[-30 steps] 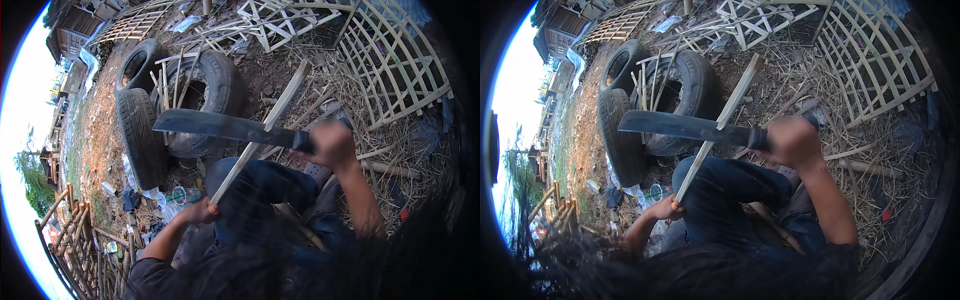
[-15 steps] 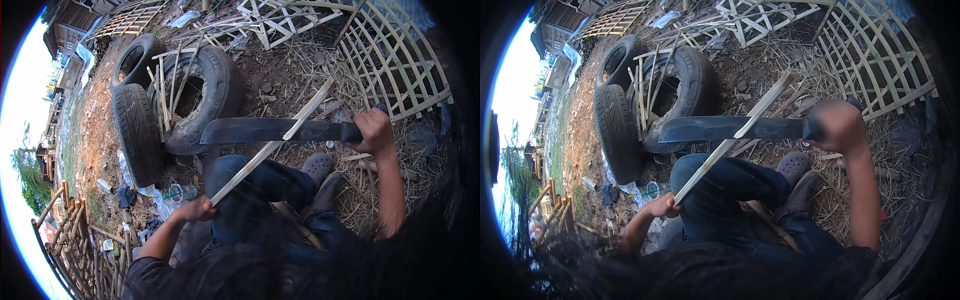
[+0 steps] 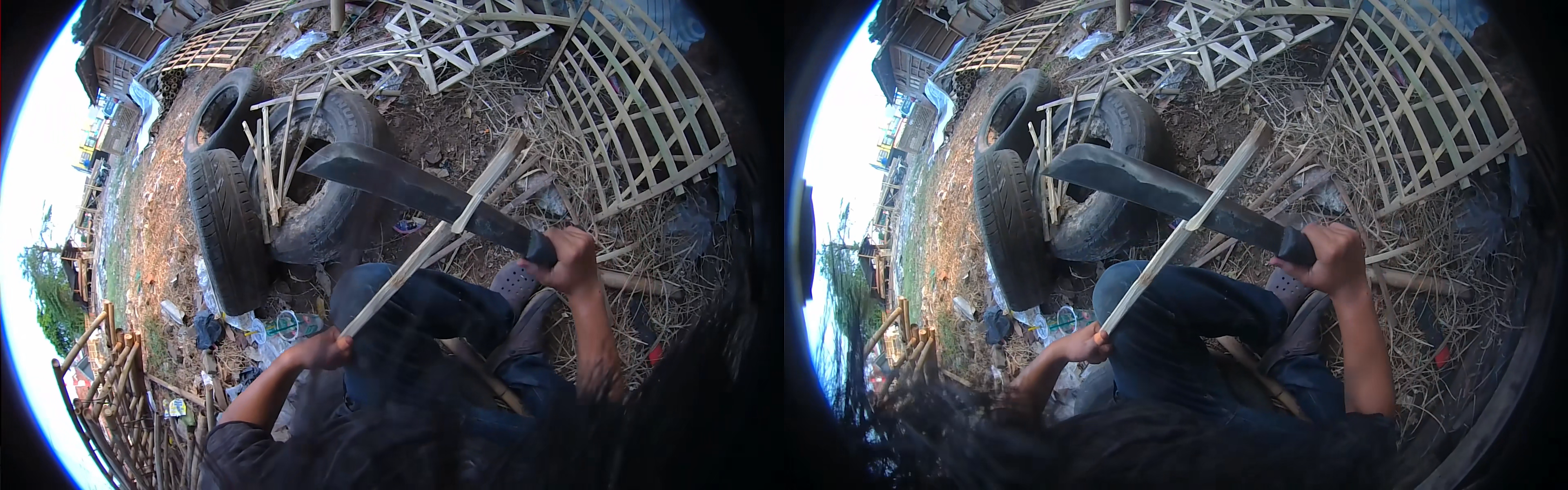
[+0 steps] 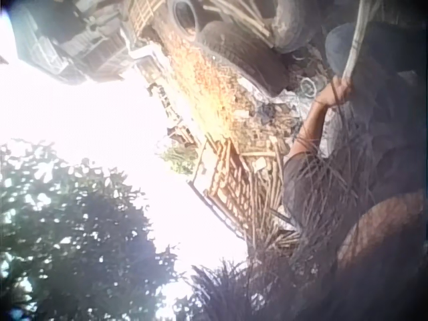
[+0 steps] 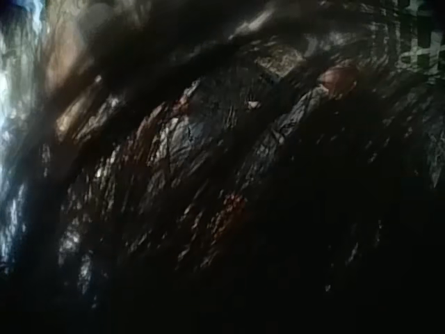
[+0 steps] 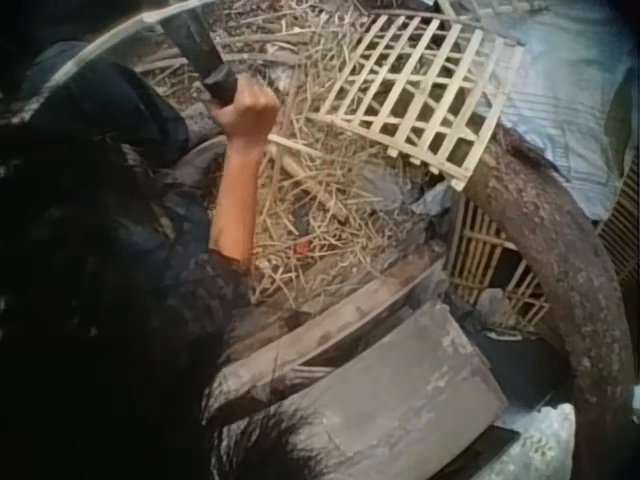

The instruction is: The person uses a large blade to strip a long piece of bamboo, repeatedly running the blade along the length of the wood to remove the outer layer.

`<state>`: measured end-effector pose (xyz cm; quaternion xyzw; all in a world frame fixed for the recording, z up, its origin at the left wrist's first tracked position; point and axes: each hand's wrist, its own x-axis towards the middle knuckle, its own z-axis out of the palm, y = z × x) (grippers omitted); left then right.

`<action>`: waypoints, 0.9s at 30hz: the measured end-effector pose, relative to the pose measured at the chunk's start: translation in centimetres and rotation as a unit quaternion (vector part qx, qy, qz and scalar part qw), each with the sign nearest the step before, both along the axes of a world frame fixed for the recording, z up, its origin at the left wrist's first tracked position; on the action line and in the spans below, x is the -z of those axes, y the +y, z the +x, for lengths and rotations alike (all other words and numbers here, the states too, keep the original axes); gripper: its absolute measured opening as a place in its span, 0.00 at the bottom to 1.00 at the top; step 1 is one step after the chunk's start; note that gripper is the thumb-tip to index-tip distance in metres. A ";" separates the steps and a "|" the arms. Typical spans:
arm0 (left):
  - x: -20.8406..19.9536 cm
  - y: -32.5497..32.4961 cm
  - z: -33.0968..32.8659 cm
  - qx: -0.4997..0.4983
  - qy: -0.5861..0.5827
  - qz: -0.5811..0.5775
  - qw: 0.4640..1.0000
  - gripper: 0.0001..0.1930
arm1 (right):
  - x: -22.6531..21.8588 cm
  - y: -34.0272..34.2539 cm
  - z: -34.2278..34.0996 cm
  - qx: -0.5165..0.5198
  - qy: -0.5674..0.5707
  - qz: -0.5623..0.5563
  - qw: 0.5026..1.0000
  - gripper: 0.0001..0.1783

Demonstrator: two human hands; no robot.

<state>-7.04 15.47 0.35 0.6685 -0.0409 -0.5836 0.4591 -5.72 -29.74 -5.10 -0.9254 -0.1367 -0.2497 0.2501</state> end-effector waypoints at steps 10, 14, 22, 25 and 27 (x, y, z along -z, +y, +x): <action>0.3 0.8 -0.1 -0.019 0.022 0.052 0.998 0.37 | -3.3 -2.7 3.0 0.024 -0.083 -0.147 0.985 0.33; -0.1 0.8 -0.1 0.006 0.015 0.038 0.999 0.38 | -2.6 -4.4 3.0 -0.033 -0.068 -0.152 0.985 0.32; -0.3 0.4 0.1 0.038 -0.021 0.090 0.995 0.39 | -2.6 -7.1 1.9 -0.071 -0.030 -0.173 0.982 0.29; -0.3 0.8 0.1 0.032 -0.019 0.063 0.997 0.38 | -2.0 -7.6 1.8 -0.080 -0.033 -0.175 0.981 0.28; -0.1 0.6 0.2 0.041 -0.019 0.035 0.998 0.38 | -3.0 -8.4 1.5 -0.075 -0.037 -0.186 0.979 0.27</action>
